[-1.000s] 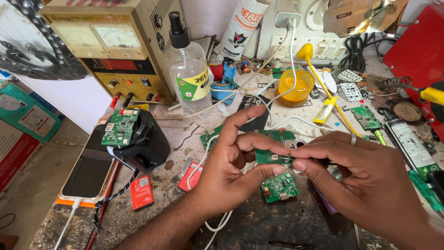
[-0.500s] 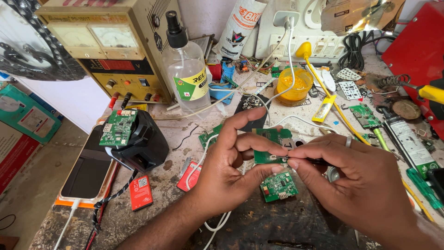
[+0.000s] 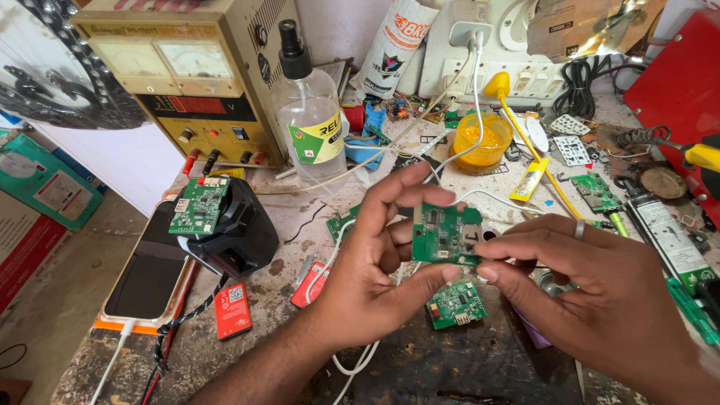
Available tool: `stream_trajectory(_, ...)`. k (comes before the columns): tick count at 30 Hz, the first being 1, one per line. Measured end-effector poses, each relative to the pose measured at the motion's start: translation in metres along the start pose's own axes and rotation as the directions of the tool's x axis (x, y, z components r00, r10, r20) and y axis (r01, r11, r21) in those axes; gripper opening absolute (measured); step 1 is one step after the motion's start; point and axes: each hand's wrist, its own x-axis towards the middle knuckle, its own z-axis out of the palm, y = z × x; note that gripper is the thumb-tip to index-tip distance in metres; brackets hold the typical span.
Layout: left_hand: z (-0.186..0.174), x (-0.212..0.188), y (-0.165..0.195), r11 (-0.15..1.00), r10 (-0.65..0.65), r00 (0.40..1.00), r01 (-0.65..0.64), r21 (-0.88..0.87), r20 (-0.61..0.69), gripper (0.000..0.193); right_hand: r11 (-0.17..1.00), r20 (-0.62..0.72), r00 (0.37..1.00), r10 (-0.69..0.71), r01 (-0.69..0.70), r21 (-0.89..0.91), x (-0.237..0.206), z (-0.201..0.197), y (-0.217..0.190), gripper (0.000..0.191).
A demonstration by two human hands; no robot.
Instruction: The person handles a small green circuit board, connecting wires and using a soldering iron to work on its components. They repeatedly inspect the board and adjust connections on a cluttered workbench.
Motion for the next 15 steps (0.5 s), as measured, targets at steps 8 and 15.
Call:
stream_trajectory(8,-0.0071,0.0014,-0.0029,0.931,-0.135,0.989,0.147,-0.334,0.059,0.059,0.982,0.059,0.997,-0.058,0.046,0.184,-0.0035,-0.0043,0.0045,0.025)
stream_trajectory(15,0.0009,-0.0024,-0.0074,0.778,-0.220,0.948,0.312,-0.546,0.228,0.063,0.997,-0.073,0.997,-0.033,0.038,0.071,-0.0023,-0.0012,0.0011,0.025)
